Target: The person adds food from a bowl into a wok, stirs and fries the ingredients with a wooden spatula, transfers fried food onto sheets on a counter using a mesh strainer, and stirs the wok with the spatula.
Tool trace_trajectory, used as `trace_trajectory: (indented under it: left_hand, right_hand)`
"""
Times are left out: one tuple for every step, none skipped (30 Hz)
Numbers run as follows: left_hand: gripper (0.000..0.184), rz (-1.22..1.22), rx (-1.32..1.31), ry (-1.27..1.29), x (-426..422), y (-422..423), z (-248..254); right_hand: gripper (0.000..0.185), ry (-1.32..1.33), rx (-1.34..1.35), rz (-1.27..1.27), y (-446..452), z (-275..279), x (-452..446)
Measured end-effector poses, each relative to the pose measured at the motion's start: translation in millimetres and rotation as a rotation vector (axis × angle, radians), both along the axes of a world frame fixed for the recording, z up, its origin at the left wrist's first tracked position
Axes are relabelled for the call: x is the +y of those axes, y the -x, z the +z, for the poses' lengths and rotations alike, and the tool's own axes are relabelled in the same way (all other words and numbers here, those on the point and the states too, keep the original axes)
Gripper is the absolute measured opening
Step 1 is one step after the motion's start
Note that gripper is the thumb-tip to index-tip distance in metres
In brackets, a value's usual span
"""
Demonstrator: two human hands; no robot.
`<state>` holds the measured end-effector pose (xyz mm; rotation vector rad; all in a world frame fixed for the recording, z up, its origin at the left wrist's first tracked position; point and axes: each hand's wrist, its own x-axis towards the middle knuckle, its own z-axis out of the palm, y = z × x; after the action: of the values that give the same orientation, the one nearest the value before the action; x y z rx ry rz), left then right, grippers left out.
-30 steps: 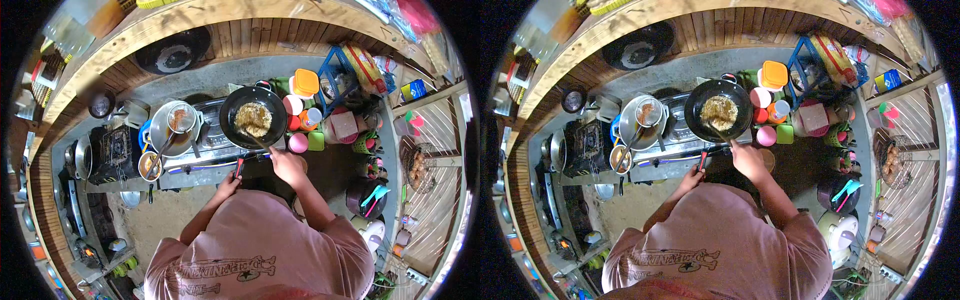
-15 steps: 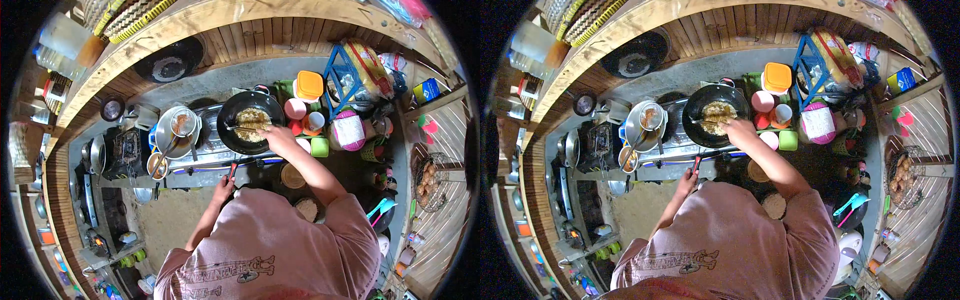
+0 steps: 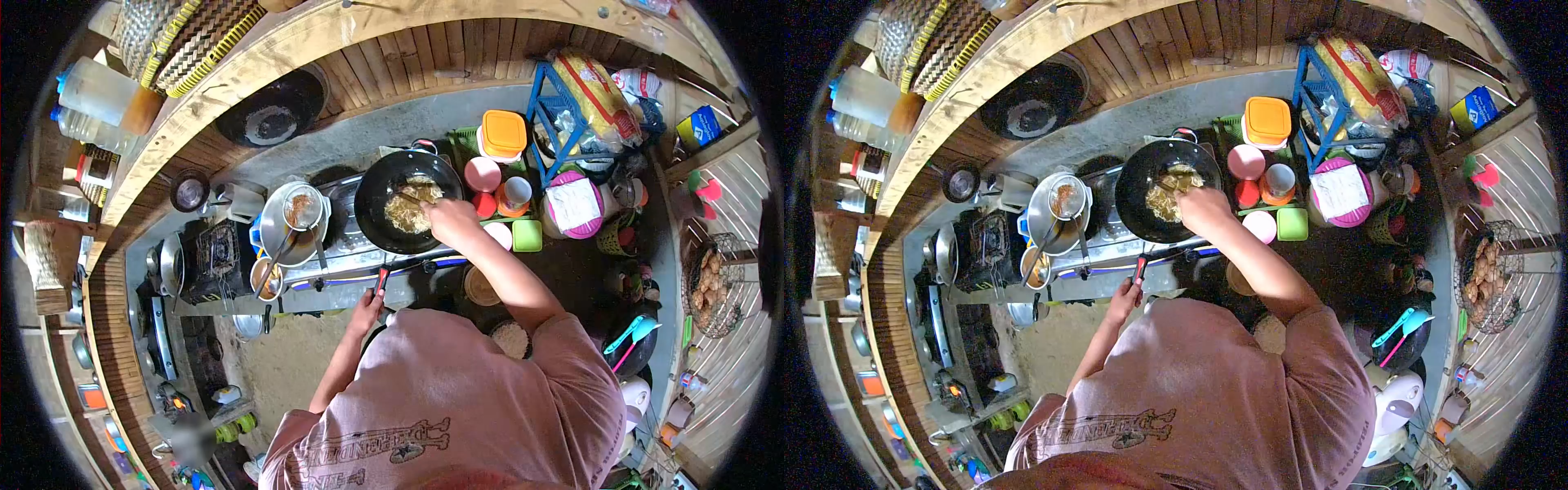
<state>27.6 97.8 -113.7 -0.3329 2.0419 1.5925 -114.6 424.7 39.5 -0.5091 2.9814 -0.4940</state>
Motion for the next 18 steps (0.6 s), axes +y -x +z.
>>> trace_trajectory:
  left_hand:
    - [0.035,-0.002,0.002,-0.002,-1.0,0.6,-0.2]
    - [0.036,-0.005,-0.002,0.0,-1.9,0.4,-0.6]
    - [0.037,-0.006,-0.007,0.002,-0.1,0.4,3.1]
    - [0.037,-0.006,-0.006,-0.001,1.2,-0.4,7.1]
    - [0.038,-0.011,-0.008,0.013,2.2,-0.1,11.4]
    - [0.038,-0.018,-0.009,0.028,3.2,1.4,15.0]
    - [0.038,-0.019,-0.006,0.024,2.7,3.4,13.7]
    - [0.038,-0.021,-0.006,0.013,1.3,3.0,12.9]
    - [0.038,-0.024,-0.006,0.002,0.0,2.4,12.2]
    - [0.038,-0.025,-0.004,0.0,0.2,2.6,13.5]
    - [0.038,-0.018,-0.005,-0.019,0.5,2.8,14.6]
    - [0.037,-0.011,-0.008,-0.039,0.8,2.8,16.3]
    - [0.037,-0.014,-0.007,-0.043,1.1,3.0,18.3]
    - [0.037,-0.014,-0.01,-0.031,1.2,2.7,20.2]
    - [0.037,-0.014,-0.011,-0.02,1.3,3.0,20.4]
    - [0.037,-0.015,-0.011,-0.027,0.1,2.4,17.5]
    - [0.038,-0.007,-0.014,-0.022,-1.3,2.6,13.1]
    - [0.039,0.002,-0.019,-0.019,-1.5,3.0,11.7]
  right_hand:
    - [0.035,0.018,0.017,-0.014,0.8,1.1,1.4]
    - [0.033,0.013,-0.012,0.0,1.2,2.9,1.3]
    - [0.033,0.01,-0.011,0.0,-0.9,6.9,-0.4]
    - [0.033,0.024,0.002,0.054,-4.1,10.4,-3.0]
    - [0.032,0.038,0.016,0.107,-5.7,12.7,-4.6]
    - [0.035,0.035,0.072,0.133,-4.1,5.9,-6.5]
    - [0.035,0.031,0.075,0.132,1.0,0.1,-6.5]
    - [0.036,0.008,0.08,0.108,7.6,-5.0,-5.2]
    - [0.037,-0.014,0.086,0.085,14.1,-6.5,-3.4]
    - [0.031,-0.07,0.095,0.048,19.8,-0.1,1.3]
    - [0.027,-0.073,0.067,0.0,27.9,4.7,8.2]
    - [0.025,-0.074,0.079,-0.042,32.2,7.7,16.9]
    - [0.024,-0.076,0.09,-0.084,34.9,10.5,26.9]
    - [0.022,-0.109,0.048,-0.107,36.8,13.9,37.3]
    - [0.021,-0.143,0.007,-0.129,36.8,19.2,46.0]
    - [0.02,-0.056,-0.116,-0.227,31.3,29.0,50.1]
    - [0.021,-0.206,-0.03,-0.216,28.3,19.8,57.3]
    - [0.021,-0.175,-0.048,-0.191,23.4,26.3,62.5]
